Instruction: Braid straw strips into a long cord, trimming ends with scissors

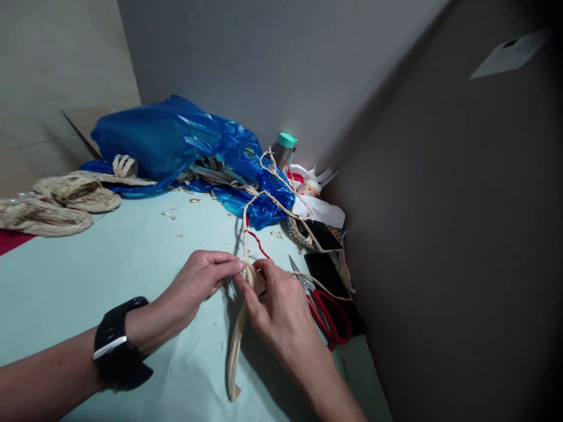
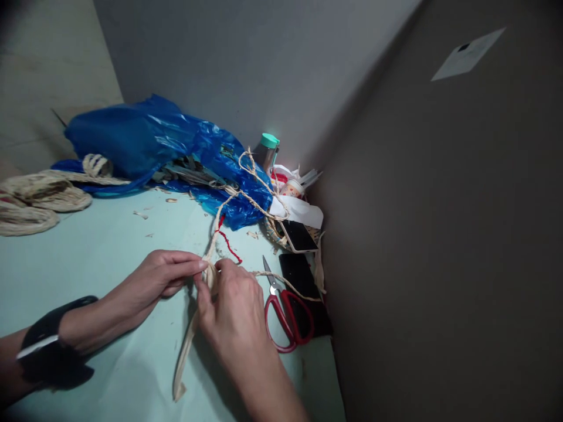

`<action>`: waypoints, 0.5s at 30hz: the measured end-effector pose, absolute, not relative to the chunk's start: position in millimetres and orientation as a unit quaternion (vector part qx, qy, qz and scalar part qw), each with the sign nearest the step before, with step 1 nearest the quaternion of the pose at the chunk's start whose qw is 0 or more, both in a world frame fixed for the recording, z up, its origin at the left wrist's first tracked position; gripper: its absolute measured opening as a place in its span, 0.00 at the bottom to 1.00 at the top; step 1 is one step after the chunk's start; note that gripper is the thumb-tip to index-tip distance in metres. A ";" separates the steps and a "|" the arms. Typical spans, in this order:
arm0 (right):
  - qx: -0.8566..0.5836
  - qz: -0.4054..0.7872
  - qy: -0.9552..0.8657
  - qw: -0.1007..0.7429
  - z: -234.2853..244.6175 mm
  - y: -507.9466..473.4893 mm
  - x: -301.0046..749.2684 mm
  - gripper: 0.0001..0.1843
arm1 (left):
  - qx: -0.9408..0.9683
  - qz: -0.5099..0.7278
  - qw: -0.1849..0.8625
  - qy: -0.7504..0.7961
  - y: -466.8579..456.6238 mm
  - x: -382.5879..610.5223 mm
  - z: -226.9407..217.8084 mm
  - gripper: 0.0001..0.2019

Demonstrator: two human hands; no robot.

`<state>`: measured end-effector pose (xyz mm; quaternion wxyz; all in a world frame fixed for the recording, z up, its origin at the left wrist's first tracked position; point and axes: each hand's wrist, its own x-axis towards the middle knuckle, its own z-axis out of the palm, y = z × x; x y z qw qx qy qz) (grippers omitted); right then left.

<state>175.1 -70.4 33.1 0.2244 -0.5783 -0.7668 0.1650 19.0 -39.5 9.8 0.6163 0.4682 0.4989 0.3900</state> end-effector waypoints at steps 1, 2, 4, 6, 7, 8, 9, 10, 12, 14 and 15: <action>-0.574 0.144 -0.776 0.216 32.2 -71.2 174.8 0.11 | 0.470 0.388 0.613 0.502 -39.3 19.5 10.6 0.12; -0.570 0.121 -0.786 0.209 31.4 -72.1 174.8 0.10 | 0.473 0.387 0.608 0.506 -39.2 19.9 11.3 0.11; -0.559 0.075 -0.801 0.201 29.5 -74.0 175.4 0.08 | 0.485 0.388 0.592 0.514 -39.0 20.7 11.7 0.10; -0.552 0.040 -0.807 0.207 27.8 -76.6 176.0 0.07 | 0.502 0.393 0.571 0.517 -39.3 21.4 10.8 0.10; -0.548 0.029 -0.808 0.216 27.0 -78.2 175.8 0.08 | 0.508 0.396 0.564 0.518 -39.6 21.8 10.1 0.11; -0.543 0.021 -0.808 0.226 26.4 -80.0 175.0 0.09 | 0.509 0.396 0.560 0.520 -40.1 22.1 9.3 0.11; -0.538 0.016 -0.809 0.234 25.7 -81.8 173.4 0.10 | 0.507 0.395 0.560 0.523 -40.6 22.4 8.7 0.11; -0.532 0.013 -0.812 0.239 25.0 -83.6 171.1 0.11 | 0.502 0.394 0.563 0.526 -41.1 22.7 8.3 0.11; -0.519 0.002 -0.819 0.246 22.4 -86.3 164.6 0.14 | 0.485 0.396 0.576 0.526 -42.3 22.8 8.3 0.11; -0.511 -0.020 -0.821 0.253 17.9 -87.5 156.8 0.18 | 0.471 0.403 0.592 0.514 -43.2 22.1 8.5 0.10; -0.509 -0.038 -0.821 0.258 15.2 -87.5 153.1 0.18 | 0.467 0.409 0.601 0.503 -43.5 21.4 8.4 0.10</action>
